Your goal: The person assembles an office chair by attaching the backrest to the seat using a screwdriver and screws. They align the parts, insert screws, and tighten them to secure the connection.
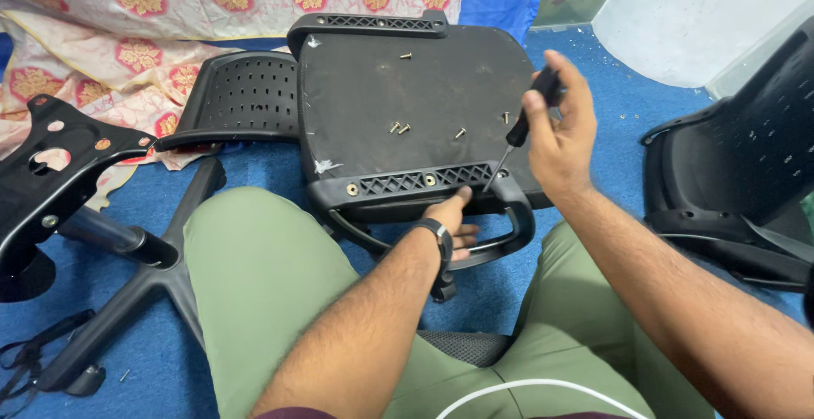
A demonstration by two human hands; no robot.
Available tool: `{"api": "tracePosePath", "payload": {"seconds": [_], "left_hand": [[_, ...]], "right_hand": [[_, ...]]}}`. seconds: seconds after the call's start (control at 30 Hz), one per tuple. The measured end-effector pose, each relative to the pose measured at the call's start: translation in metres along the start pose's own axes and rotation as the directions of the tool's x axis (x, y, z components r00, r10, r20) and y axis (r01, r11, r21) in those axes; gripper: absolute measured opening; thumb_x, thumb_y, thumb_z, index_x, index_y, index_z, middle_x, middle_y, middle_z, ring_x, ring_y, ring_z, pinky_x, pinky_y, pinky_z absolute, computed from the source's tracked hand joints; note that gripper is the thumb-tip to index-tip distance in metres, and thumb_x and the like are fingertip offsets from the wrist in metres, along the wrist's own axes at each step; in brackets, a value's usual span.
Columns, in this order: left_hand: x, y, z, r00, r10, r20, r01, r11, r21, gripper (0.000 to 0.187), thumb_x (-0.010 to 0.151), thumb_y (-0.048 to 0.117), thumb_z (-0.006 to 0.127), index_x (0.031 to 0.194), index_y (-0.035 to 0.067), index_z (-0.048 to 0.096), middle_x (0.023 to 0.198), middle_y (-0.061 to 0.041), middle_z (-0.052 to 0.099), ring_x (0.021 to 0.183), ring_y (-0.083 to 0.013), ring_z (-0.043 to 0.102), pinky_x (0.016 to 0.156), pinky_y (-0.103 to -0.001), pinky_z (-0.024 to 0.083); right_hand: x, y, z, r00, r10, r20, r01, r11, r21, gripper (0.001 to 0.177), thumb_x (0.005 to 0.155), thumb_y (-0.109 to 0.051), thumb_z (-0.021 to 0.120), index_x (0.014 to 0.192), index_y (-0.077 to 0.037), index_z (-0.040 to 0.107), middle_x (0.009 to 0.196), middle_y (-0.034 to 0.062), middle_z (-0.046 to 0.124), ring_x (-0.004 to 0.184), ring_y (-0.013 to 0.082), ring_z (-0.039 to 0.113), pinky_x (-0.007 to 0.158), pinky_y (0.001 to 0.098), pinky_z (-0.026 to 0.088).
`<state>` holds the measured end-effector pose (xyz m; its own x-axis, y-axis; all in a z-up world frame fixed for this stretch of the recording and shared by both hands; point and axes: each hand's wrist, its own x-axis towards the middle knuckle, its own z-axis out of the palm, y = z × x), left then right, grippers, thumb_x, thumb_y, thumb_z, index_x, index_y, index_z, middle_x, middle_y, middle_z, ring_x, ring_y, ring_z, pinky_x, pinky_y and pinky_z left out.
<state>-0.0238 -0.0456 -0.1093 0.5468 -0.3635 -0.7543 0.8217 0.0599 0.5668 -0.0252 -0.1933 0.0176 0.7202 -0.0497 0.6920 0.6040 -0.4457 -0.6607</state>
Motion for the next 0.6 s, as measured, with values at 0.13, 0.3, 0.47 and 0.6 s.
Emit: {"api": "tracePosePath", "payload": {"seconds": [0.13, 0.3, 0.47, 0.6], "left_hand": [[0.003, 0.018, 0.014, 0.99, 0.073, 0.123, -0.107, 0.946, 0.305, 0.06, 0.084, 0.044, 0.072, 0.13, 0.006, 0.061, 0.11, -0.013, 0.08, 0.106, -0.0297, 0.075, 0.084, -0.048, 0.055], [-0.015, 0.067, -0.007, 0.857, 0.461, 0.232, -0.468, 0.505, 0.725, 0.025, 0.07, 0.025, 0.084, 0.088, 0.008, 0.08, 0.085, -0.009, 0.081, 0.079, -0.0241, 0.077, 0.071, -0.041, 0.057], [-0.055, 0.091, -0.039, 0.692, 0.696, 0.193, -0.496, 0.264, 0.827, 0.035, 0.069, 0.04, 0.09, 0.078, 0.008, 0.078, 0.076, -0.01, 0.074, 0.075, -0.0252, 0.074, 0.071, -0.039, 0.056], [-0.067, 0.094, -0.041, 0.712, 0.694, 0.11, -0.469, 0.354, 0.809, 0.039, 0.086, 0.049, 0.074, 0.075, 0.013, 0.079, 0.073, -0.011, 0.075, 0.075, -0.028, 0.074, 0.072, -0.042, 0.055]], "right_hand": [[0.001, 0.005, 0.0, 0.976, 0.205, -0.079, -0.193, 0.972, 0.133, 0.048, 0.112, -0.005, 0.057, 0.156, -0.01, 0.037, 0.123, 0.0092, 0.056, 0.099, 0.0151, 0.065, 0.082, 0.0267, 0.059], [0.002, 0.029, 0.001, 0.722, 0.681, -0.122, -0.589, 0.698, 0.407, 0.056, 0.098, -0.013, 0.062, 0.146, -0.016, 0.035, 0.109, 0.0056, 0.062, 0.085, 0.0185, 0.067, 0.068, 0.0357, 0.058], [-0.003, 0.058, 0.003, 0.486, 0.87, 0.088, -0.678, 0.311, 0.667, 0.031, 0.096, -0.023, 0.07, 0.122, -0.011, 0.058, 0.106, 0.0071, 0.072, 0.098, 0.023, 0.074, 0.085, 0.0399, 0.059], [-0.018, 0.067, 0.007, 0.424, 0.829, 0.365, -0.661, 0.009, 0.75, 0.022, 0.098, -0.029, 0.073, 0.107, -0.01, 0.065, 0.1, 0.0058, 0.065, 0.098, 0.0216, 0.066, 0.089, 0.0359, 0.059]]}}
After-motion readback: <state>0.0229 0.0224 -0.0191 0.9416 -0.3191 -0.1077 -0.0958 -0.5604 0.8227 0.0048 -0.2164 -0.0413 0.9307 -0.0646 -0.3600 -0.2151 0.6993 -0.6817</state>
